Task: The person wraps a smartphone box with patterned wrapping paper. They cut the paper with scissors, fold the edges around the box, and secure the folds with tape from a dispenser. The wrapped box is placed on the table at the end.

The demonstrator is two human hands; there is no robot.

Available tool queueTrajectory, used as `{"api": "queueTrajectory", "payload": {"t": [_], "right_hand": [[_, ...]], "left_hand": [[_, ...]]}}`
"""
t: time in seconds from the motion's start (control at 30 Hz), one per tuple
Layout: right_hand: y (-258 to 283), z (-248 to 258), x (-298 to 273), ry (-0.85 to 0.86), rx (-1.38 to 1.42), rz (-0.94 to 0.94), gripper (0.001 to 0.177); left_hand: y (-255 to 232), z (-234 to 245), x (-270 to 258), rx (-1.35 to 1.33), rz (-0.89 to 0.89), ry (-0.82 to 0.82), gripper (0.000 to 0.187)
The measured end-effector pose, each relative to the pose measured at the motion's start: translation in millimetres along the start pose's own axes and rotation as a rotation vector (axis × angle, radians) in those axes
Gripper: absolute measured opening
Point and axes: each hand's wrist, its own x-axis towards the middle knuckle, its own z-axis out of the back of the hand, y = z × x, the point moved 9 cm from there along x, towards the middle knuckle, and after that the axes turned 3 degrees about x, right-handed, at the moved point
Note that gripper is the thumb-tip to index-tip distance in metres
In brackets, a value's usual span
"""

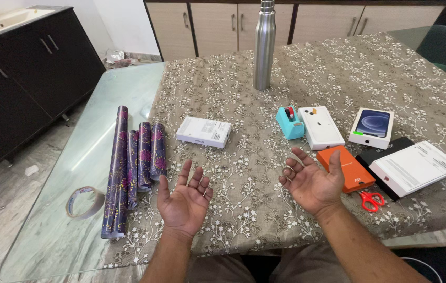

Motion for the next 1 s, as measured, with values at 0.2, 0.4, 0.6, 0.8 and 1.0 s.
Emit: {"api": "queueTrajectory", "payload": {"t": [0.2,0.4,0.6,0.8,1.0], "right_hand": [[1.1,-9.8,-0.4,0.094,0.057,-0.026,0.093],[0.4,5.8,9.6,-0.042,-0.106,-0.032,0.068],[-0.2,22.4,20.1,-0.154,-0.312,-0.005,0.031],[-0.2,18.6,22.8,-0.136,-0.377,0.032,0.024],[-1.0,10.8,17.9,-0.177,-0.457,0.038,0.023]], "left_hand": [[-1.1,-1.6,1.4,-0.008,-0.001,0.006,0.070],[-0.5,4.3,7.1,0.160,0.031,-0.085,0.055],[-5.0,-2.4,7.9,0.278,0.041,-0.068,0.046],[-6.0,-1.7,6.7,0.287,0.072,-0.078,0.037],[-7.6,4.7,3.1,0.364,0.090,-0.140,0.031]]}}
